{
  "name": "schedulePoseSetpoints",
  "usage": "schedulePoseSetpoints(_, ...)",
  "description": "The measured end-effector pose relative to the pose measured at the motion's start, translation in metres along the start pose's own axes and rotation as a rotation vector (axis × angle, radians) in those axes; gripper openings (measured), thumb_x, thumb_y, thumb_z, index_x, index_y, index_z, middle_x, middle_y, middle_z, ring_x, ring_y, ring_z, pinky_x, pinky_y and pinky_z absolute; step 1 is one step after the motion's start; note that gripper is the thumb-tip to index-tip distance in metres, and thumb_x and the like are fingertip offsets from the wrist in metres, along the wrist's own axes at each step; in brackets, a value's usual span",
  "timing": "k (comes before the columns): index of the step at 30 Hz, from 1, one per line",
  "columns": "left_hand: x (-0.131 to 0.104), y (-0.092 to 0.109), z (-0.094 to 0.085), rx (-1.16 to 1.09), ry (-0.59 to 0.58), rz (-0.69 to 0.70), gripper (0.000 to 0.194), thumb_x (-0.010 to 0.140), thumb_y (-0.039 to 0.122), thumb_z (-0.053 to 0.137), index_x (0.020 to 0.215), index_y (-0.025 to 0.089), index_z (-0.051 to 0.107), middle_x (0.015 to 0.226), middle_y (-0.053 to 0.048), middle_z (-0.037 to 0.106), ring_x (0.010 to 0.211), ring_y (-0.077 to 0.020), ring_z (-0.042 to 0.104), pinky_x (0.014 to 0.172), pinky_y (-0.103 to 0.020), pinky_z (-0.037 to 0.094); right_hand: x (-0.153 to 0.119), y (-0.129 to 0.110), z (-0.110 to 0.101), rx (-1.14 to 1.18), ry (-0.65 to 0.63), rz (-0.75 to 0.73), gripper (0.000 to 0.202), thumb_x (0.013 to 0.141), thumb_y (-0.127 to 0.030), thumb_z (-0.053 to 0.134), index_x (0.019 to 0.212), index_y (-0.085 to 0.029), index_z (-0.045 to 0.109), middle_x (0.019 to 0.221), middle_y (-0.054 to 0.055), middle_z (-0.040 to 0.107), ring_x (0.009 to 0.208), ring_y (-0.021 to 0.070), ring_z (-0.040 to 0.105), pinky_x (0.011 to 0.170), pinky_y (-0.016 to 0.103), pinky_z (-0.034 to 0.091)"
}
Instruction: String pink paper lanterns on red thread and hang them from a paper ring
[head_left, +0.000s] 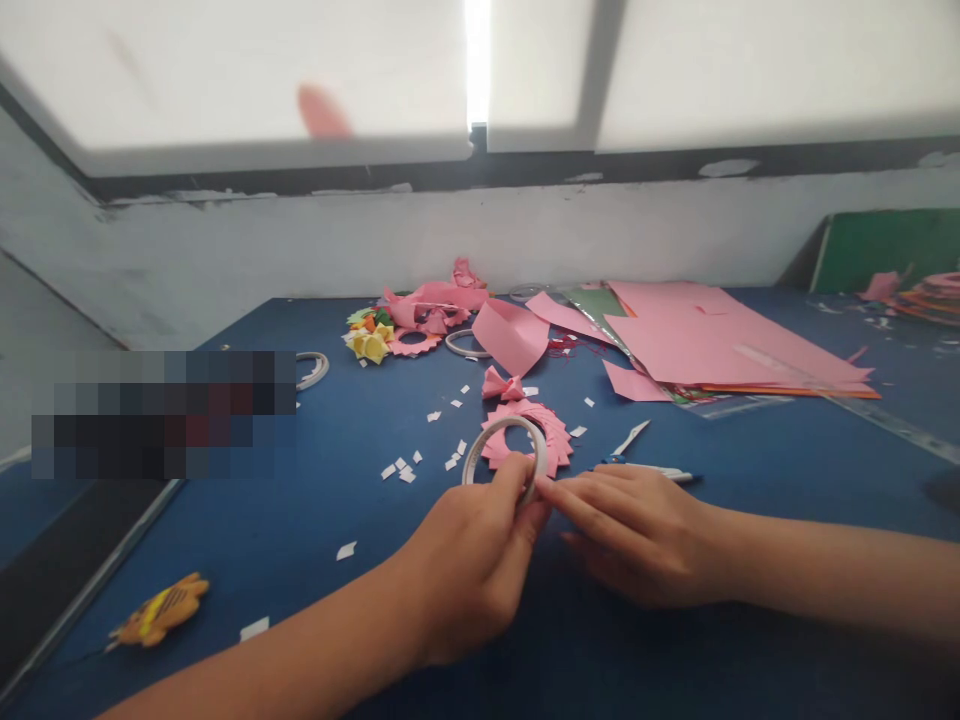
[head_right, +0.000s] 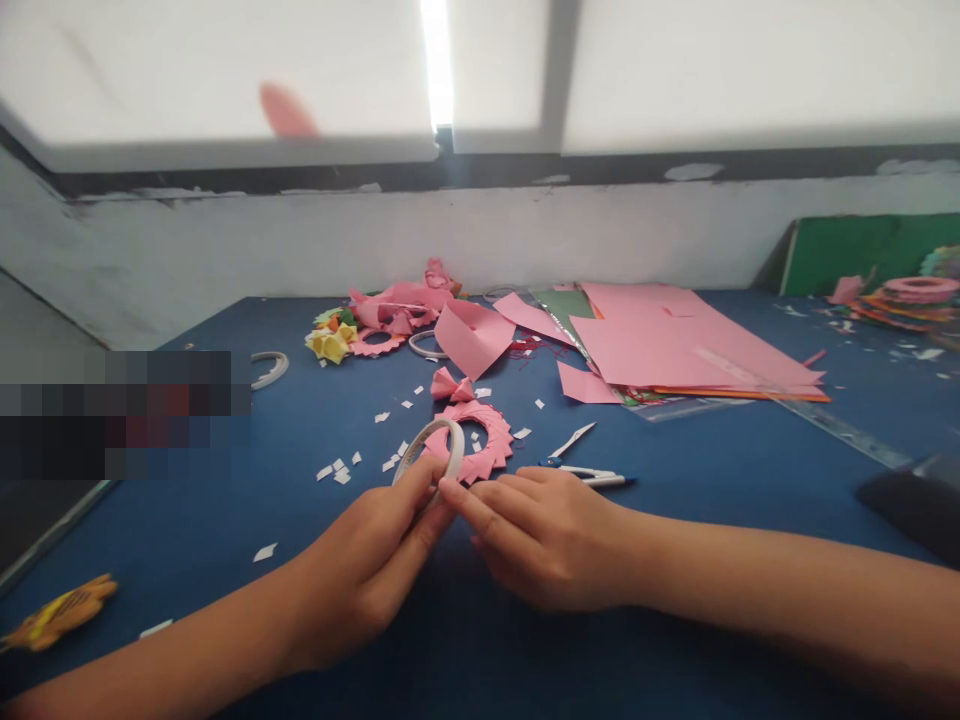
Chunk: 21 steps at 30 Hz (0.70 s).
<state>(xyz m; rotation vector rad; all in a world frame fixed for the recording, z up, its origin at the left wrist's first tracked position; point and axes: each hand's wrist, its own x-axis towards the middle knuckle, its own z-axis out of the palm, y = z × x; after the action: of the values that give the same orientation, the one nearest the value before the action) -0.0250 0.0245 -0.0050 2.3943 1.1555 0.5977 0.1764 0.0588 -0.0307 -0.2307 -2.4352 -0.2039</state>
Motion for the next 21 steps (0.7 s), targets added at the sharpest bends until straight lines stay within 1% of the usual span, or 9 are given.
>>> schedulePoseSetpoints(3,-0.001,0.003,-0.004,-0.153,-0.023,-0.035,0.013,0.093,0.022,0.03,0.101,0.021,0.04,0.072,-0.002,0.061,0.065,-0.0174,0.06,0.058,-0.028,0.046,-0.002,0.002,-0.001,0.034,0.002,-0.016,0.051,0.085,-0.007,0.046,0.133,0.003,0.034,0.084,0.012,0.068,0.072,0.0188,0.065,0.056,0.031,0.053)
schedulePoseSetpoints(5,0.001,0.004,-0.006,-0.234,-0.039,-0.1,0.012,0.094,0.023,0.029,0.099,0.021,0.039,0.076,-0.002,0.06,0.068,-0.0167,0.058,0.062,-0.028,0.046,-0.005,0.002,-0.001,0.05,-0.001,-0.058,0.048,0.085,-0.008,0.045,0.13,0.004,0.037,0.08,0.01,0.067,0.067,0.0172,0.063,0.052,0.029,0.05)
schedulePoseSetpoints(7,0.003,0.003,-0.005,-0.258,-0.056,-0.145,0.012,0.093,0.022,0.03,0.1,0.02,0.039,0.079,-0.003,0.06,0.069,-0.0169,0.056,0.064,-0.03,0.046,-0.007,0.002,-0.001,0.05,-0.024,-0.118,0.044,0.084,-0.01,0.045,0.126,0.004,0.043,0.078,0.01,0.067,0.063,0.0161,0.062,0.049,0.029,0.047)
schedulePoseSetpoints(9,0.006,0.001,-0.004,-0.239,-0.075,-0.158,0.014,0.091,0.019,0.032,0.103,0.018,0.04,0.077,-0.003,0.059,0.066,-0.0165,0.053,0.062,-0.03,0.044,-0.009,-0.001,-0.001,0.048,-0.003,-0.132,0.039,0.083,-0.01,0.045,0.121,0.001,0.048,0.077,0.009,0.068,0.061,0.0154,0.061,0.048,0.029,0.045)
schedulePoseSetpoints(11,0.007,0.0,-0.003,-0.198,-0.082,-0.142,0.016,0.09,0.018,0.034,0.102,0.017,0.044,0.076,-0.003,0.059,0.063,-0.0157,0.051,0.059,-0.029,0.041,-0.008,-0.004,-0.003,0.04,0.076,-0.108,0.035,0.084,-0.01,0.043,0.117,-0.001,0.051,0.072,0.007,0.067,0.059,0.0148,0.06,0.046,0.028,0.044)
schedulePoseSetpoints(14,0.008,0.001,-0.004,-0.144,-0.06,-0.11,0.015,0.09,0.02,0.037,0.084,0.018,0.051,0.07,-0.001,0.059,0.06,-0.0138,0.05,0.057,-0.027,0.038,-0.004,-0.008,-0.007,0.001,0.176,-0.036,0.031,0.086,-0.01,0.041,0.115,-0.003,0.052,0.067,0.005,0.066,0.057,0.0143,0.06,0.047,0.028,0.045)
schedulePoseSetpoints(17,0.008,0.002,-0.006,-0.109,-0.006,-0.128,0.027,0.092,0.025,0.038,0.068,0.018,0.047,0.059,0.002,0.051,0.053,-0.0116,0.042,0.052,-0.025,0.032,-0.001,-0.01,-0.008,-0.044,0.246,0.039,0.037,0.088,-0.009,0.04,0.125,-0.003,0.043,0.068,0.004,0.067,0.058,0.0142,0.059,0.052,0.03,0.047)
schedulePoseSetpoints(19,0.008,0.001,-0.007,-0.075,0.044,-0.141,0.029,0.092,0.025,0.038,0.066,0.018,0.047,0.056,0.003,0.047,0.051,-0.0113,0.039,0.05,-0.025,0.029,0.0,-0.008,-0.006,-0.063,0.238,0.029,0.042,0.089,-0.01,0.041,0.13,-0.003,0.038,0.069,0.004,0.067,0.057,0.0144,0.057,0.052,0.03,0.045)
schedulePoseSetpoints(21,0.006,0.001,-0.005,-0.041,0.072,-0.12,0.026,0.091,0.023,0.039,0.069,0.017,0.051,0.057,0.002,0.05,0.051,-0.0118,0.04,0.051,-0.026,0.029,-0.001,-0.005,-0.004,-0.086,0.167,0.013,0.044,0.09,-0.012,0.047,0.131,-0.001,0.038,0.065,0.003,0.064,0.053,0.0141,0.054,0.048,0.03,0.042)
